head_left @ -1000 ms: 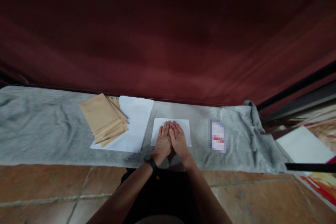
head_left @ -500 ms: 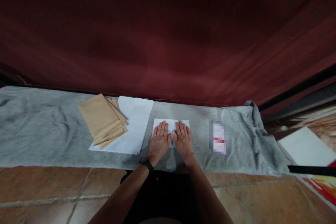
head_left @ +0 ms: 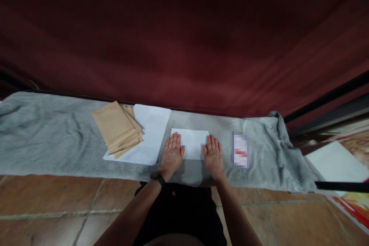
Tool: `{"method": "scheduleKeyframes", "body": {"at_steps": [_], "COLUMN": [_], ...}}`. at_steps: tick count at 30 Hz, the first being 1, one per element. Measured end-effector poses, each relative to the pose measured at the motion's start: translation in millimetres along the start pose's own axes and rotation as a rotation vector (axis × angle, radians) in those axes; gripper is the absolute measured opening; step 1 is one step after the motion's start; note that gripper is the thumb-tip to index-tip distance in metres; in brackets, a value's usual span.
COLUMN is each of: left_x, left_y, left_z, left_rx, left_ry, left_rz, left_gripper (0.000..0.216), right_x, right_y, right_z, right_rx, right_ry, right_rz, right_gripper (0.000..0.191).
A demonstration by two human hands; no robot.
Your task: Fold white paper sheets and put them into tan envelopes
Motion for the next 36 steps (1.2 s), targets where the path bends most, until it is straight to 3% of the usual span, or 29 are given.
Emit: {"method": "scheduleKeyframes", "body": {"at_steps": [6, 11, 14, 27, 36], "left_x": [-5.2, -3.1, -2.8, -15.0, -14.3], "left_y": [-10.1, -40.4, -50.6, -58.5, -65.7], "left_z": [2.9, 18.5, 21.8, 12.2, -13.5], "left_rx": [0.046, 0.348, 0.398, 0.379, 0.174], "left_ry": [0.001, -0.027, -0.02, -0.016, 0.008], "left_rz": [0.006, -0.08, -0.124, -0.14, -0.041], "left_gripper": [0.06, 0.056, 0.057, 0.061, 0.067], "right_x": [-7.8, -6.1, -4.5, -10.5, -13.3], "right_y": [-4.7, -3.4, -7.3, -30.5, -43.1], "right_z": [-8.2, -50.6, -66.2, -35.7, -23.2], "right_rx": [0.083, -0.218, -0.297, -0.217, -0.152], "right_ry": [0.094, 0.317, 0.306, 0.059, 0.011], "right_rz": [0.074, -0.049, -0.135, -0.099, -0.023], "right_gripper": [0.056, 0.054, 0.053, 0.058, 0.059]}}
Point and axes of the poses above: each hand's wrist, its own y-axis towards the middle knuckle, its own x-axis out of the palm, z = x × y, the point moved 3 cm from there along y, towards the middle knuckle, and after that the axes turned 14 degrees about -x, right-handed, at the moved point
